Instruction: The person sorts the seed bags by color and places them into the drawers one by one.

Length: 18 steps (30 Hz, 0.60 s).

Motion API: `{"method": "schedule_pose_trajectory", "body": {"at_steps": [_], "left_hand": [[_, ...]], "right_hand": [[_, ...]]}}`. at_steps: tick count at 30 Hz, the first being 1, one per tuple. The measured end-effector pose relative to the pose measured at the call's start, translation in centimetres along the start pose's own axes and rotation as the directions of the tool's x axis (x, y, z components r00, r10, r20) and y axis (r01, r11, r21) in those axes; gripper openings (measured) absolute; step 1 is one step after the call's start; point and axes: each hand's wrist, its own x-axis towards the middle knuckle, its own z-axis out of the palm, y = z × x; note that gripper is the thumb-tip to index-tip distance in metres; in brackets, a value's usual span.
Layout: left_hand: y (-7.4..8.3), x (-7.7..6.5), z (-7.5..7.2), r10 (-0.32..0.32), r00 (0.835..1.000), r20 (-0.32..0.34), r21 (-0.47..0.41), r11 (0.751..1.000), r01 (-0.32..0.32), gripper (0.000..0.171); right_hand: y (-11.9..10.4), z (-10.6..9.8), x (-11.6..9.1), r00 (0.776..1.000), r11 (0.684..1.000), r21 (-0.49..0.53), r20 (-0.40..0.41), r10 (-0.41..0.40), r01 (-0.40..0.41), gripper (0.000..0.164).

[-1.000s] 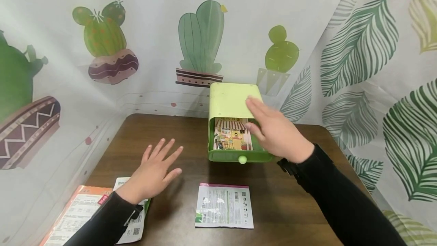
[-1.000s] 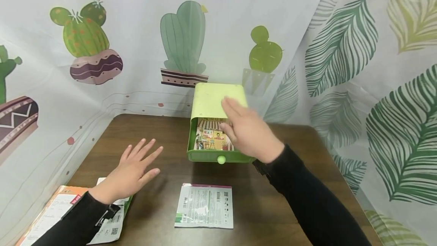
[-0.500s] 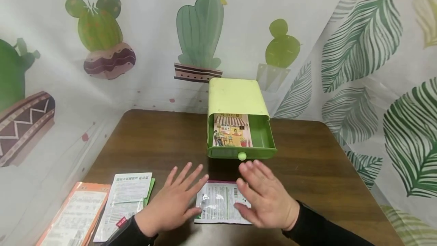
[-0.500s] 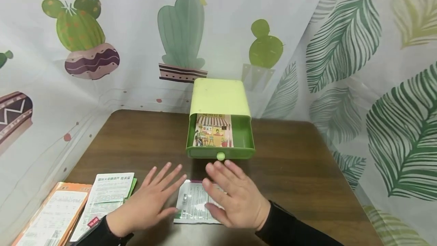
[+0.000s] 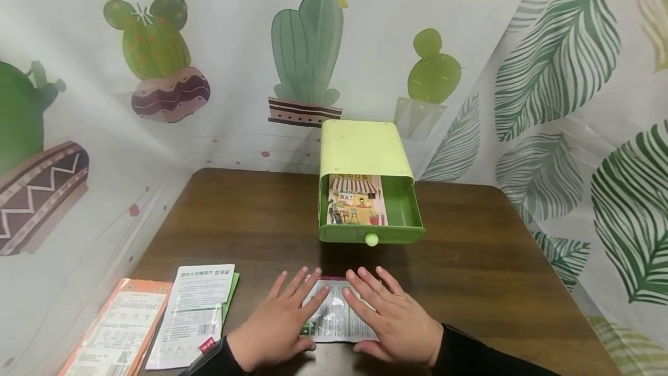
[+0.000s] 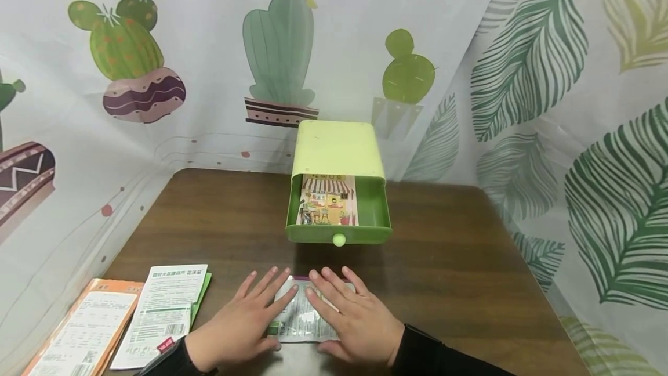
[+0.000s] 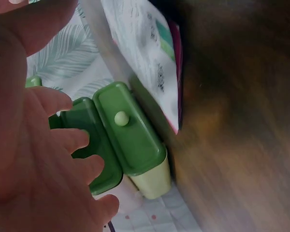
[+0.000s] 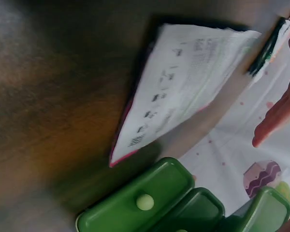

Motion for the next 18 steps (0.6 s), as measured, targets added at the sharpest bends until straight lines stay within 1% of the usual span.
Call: {"method": "schedule_pose_trajectory", "body": {"at_steps": [2,4,7,10,13,16,18], "left_hand": [[0.1,0.2,0.3,-0.002,1.000,0.010,0.011,1.000,0.002,0.088],[0.2,0.4,0.6,-0.004,1.000,0.018,0.015,1.000,0.004,0.088],[0.2,0.7,1.0,-0.003,0.999,0.033,0.013,1.000,0.003,0.088],[0.3,1.0,1.3,0.005,0.999,0.044,0.007,1.000,-0.006,0.087],[0.4,1.3,1.6,0.017,0.999,0.049,-0.005,1.000,-0.017,0.087],[0.4,1.5,1.9,0.025,0.998,0.054,-0.005,1.000,-0.025,0.086],[0.4,1.6,1.9,0.024,0.998,0.061,0.004,1.000,-0.025,0.085]], "right_hand": [[0.0,0.2,-0.3,0.994,0.998,0.010,0.091,0.059,-0.060,0.093],[0.0,0.4,-0.5,0.979,0.993,0.018,0.173,0.110,-0.114,0.100],[0.1,0.9,-0.6,0.950,0.986,0.006,0.268,0.159,-0.166,0.106],[0.3,1.3,-0.8,0.912,0.980,-0.023,0.362,0.191,-0.197,0.107],[0.4,1.7,-1.0,0.864,0.975,-0.047,0.456,0.212,-0.215,0.102],[0.4,2.1,-1.0,0.819,0.971,-0.048,0.529,0.224,-0.234,0.092],[0.5,2.2,-0.8,0.798,0.969,-0.045,0.559,0.225,-0.241,0.083]]}}
